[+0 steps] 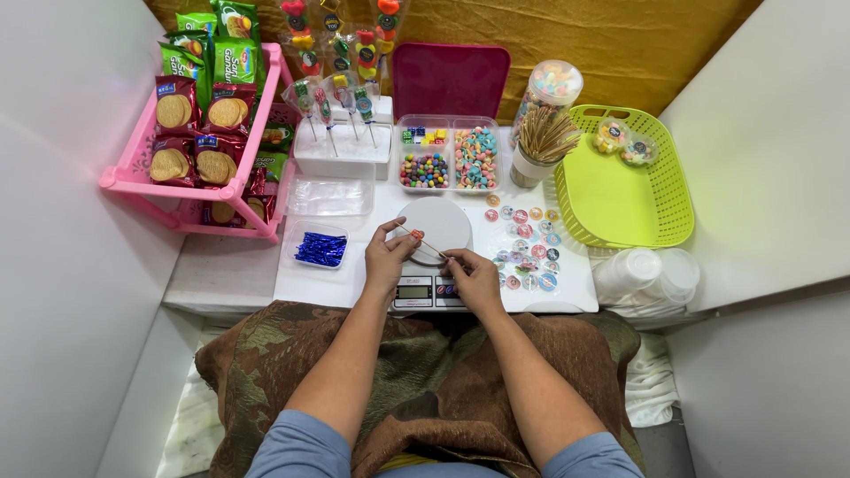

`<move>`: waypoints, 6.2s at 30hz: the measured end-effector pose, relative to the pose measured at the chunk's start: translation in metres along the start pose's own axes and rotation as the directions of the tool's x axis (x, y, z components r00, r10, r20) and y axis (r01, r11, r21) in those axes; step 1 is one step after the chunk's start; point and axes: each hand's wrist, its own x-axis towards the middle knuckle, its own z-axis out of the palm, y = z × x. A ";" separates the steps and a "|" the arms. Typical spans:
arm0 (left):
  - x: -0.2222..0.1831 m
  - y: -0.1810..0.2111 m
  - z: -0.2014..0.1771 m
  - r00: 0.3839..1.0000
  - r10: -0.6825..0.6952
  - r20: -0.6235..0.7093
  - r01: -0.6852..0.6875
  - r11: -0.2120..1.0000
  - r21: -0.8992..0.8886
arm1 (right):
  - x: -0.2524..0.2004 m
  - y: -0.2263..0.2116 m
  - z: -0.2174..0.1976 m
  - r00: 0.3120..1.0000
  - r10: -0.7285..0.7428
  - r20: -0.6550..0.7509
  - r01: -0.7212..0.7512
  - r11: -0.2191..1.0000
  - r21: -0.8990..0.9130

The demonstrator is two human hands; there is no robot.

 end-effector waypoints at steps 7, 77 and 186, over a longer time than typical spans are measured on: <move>0.000 0.000 0.000 1.000 -0.007 -0.007 0.007 1.000 -0.005 | 0.000 0.000 0.000 1.000 0.012 0.000 -0.012 1.000 -0.004; -0.001 0.001 0.003 1.000 0.026 0.006 -0.027 0.999 0.024 | 0.000 -0.003 -0.002 1.000 0.000 -0.015 0.001 1.000 0.023; 0.009 0.001 -0.008 0.991 0.081 -0.104 -0.077 0.996 0.037 | 0.007 0.002 -0.014 0.992 0.089 -0.084 -0.096 0.992 -0.079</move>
